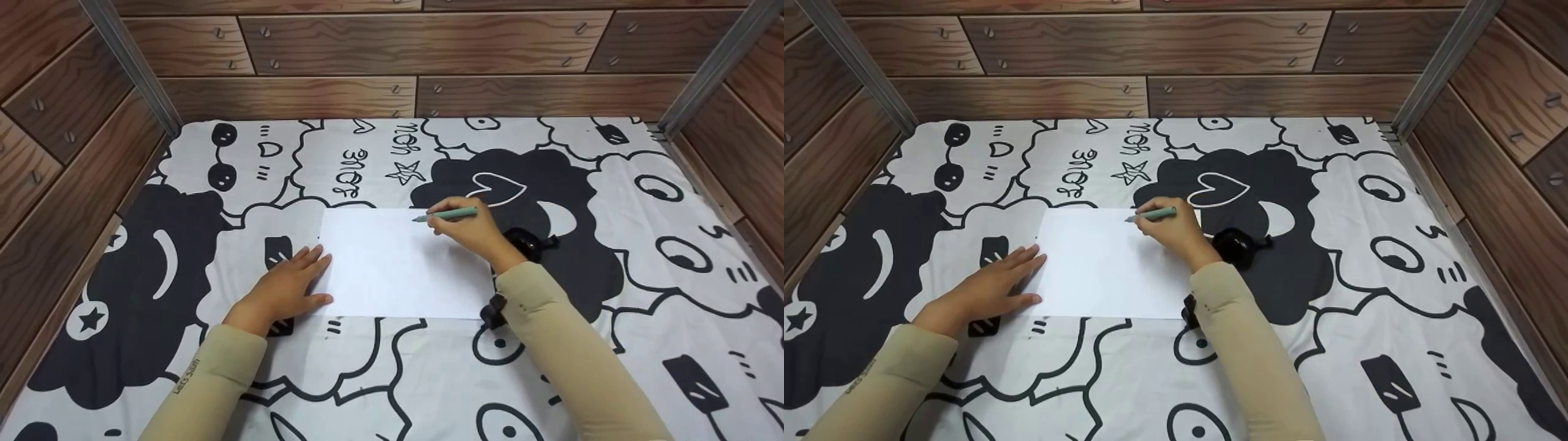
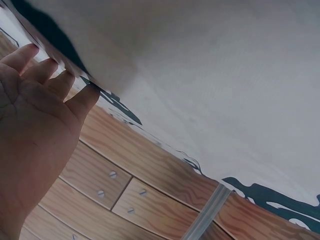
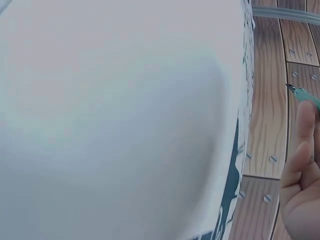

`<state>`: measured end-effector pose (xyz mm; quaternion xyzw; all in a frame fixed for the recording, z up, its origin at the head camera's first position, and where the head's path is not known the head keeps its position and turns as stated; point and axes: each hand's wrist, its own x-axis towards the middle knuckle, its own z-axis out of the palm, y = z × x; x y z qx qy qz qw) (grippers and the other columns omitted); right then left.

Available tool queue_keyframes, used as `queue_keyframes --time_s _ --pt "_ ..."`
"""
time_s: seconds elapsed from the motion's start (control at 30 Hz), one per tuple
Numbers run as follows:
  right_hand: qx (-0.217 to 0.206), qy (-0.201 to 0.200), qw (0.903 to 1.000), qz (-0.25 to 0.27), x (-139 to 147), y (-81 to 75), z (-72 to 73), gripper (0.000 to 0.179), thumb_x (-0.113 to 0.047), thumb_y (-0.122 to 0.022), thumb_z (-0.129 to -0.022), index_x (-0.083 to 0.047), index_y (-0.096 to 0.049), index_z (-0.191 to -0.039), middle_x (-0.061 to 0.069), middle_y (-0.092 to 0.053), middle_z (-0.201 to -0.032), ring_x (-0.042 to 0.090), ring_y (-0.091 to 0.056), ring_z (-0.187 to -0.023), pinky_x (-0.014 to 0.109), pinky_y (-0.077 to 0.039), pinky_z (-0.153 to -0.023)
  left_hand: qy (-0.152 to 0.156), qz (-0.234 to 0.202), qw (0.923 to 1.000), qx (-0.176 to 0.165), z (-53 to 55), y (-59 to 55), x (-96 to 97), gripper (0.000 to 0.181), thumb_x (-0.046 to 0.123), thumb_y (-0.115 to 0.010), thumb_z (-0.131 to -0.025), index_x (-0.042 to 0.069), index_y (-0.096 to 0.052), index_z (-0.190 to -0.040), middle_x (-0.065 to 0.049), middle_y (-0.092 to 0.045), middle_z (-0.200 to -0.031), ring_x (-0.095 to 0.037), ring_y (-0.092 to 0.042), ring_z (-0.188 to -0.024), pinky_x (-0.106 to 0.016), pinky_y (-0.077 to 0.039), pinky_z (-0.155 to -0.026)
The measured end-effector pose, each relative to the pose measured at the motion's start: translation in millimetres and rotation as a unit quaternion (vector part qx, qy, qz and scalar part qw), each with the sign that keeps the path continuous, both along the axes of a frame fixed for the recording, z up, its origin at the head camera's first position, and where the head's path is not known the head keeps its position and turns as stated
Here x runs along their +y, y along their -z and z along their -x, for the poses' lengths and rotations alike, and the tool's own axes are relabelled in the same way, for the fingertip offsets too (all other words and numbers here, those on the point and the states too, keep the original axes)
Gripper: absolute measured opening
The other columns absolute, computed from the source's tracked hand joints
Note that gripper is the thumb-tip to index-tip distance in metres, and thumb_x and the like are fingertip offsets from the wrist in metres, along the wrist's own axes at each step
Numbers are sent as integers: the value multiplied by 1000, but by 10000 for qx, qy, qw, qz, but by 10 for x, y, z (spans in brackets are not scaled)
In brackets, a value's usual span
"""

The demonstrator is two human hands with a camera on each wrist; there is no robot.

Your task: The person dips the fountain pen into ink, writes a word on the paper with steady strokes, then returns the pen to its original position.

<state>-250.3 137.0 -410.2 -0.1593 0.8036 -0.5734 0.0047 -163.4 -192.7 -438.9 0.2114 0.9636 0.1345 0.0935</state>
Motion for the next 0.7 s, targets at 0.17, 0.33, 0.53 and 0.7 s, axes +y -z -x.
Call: queue_keyframes --time_s 0.17,0.33,0.53,0.7 --pt "-259 -23 9996 146 -128 60 6 14 -6 -72 -83 5 -71 -93 8 -68 -71 13 -63 -62 20 -48 -57 -63 -1 10000 -69 -3 -6 10 73 42 -63 -90 8 -35 -148 -11 -24 -155 -34 -18 -141 -53 -23 -110" --pt "-221 -59 9996 170 -230 92 2 17 -7 -72 -82 6 -70 -93 8 -69 -73 12 -63 -62 19 -48 -57 -67 26 10000 -68 -3 -8 14 72 42 -63 -90 8 -35 -148 -12 -24 -155 -34 -18 -141 -52 -23 -110" --pt "-258 -68 9993 -272 -344 127 0 12 -9 -72 -82 -1 -73 -91 4 -70 -73 13 -64 -63 20 -47 -55 -36 29 10000 -44 -2 -4 14 73 42 -63 -90 8 -35 -148 -12 -24 -155 -34 -18 -141 -52 -23 -110" --pt "-282 -35 9975 -644 -400 165 10 11 -13 -72 -82 -5 -74 -91 1 -69 -72 12 -63 -61 21 -47 -55 -25 24 10000 -18 -4 -3 6 74 42 -63 -90 8 -35 -148 -12 -24 -154 -35 -19 -141 -52 -23 -110"
